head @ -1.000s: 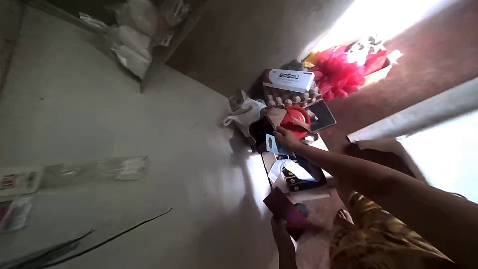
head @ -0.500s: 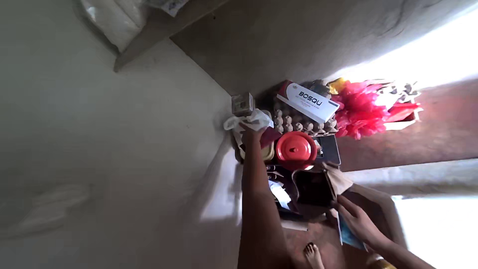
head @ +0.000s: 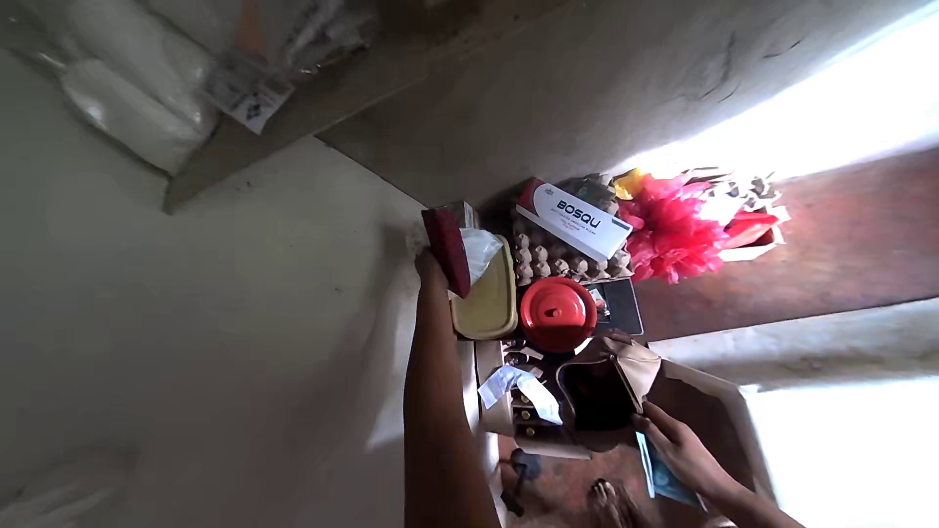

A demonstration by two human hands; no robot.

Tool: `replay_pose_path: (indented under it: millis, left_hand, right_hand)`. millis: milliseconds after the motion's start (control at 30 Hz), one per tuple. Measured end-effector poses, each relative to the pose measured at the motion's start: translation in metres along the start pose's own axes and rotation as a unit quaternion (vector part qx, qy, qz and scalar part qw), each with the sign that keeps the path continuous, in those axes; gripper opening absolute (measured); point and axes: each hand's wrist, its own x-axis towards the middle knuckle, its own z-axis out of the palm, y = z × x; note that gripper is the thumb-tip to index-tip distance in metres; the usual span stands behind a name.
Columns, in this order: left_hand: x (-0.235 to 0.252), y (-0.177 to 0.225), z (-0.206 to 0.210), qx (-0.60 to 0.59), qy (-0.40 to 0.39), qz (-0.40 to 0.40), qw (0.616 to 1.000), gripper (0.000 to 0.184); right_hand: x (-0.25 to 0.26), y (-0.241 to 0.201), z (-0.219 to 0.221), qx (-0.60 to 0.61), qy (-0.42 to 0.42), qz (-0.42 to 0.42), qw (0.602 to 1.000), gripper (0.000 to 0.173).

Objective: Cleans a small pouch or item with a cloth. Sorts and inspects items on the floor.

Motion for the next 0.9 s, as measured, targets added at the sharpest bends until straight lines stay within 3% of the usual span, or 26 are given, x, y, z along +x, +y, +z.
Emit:
replay_pose_path:
  millis: [333, 467, 600, 833, 900]
  left_hand:
    - [0.019, 0.092, 0.036, -0.185, 0.009, 0.045, 0.982, 0.039]
    - [0.029, 0.097, 0.053, -0.321, -0.038, 0.102, 0.941, 0.041]
    - [0.050, 0.069, 0.066, -0.200, 0.038, 0.045, 0.978, 0.045]
    - [0.048, 0.050, 0.093, -0.097, 0.003, 0.031, 0.995, 0.042]
    - [0.055, 0.050, 0.089, -0.008, 0.010, 0.043, 0.999, 0.040]
  right_hand:
    - [0.003, 0.007, -0.004, 0.000, 0.026, 0.022, 0.999, 0.030]
    - [0.003, 0.016, -0.003, -0.002, 0.022, 0.042, 0.999, 0.036]
    - [0.004, 0.018, -0.006, -0.008, 0.014, 0.055, 0.998, 0.035]
    - [0.007, 0.023, -0.006, -0.009, 0.013, 0.060, 0.998, 0.032]
    - [0.008, 0.021, -0.007, -0.008, 0.016, 0.063, 0.998, 0.031]
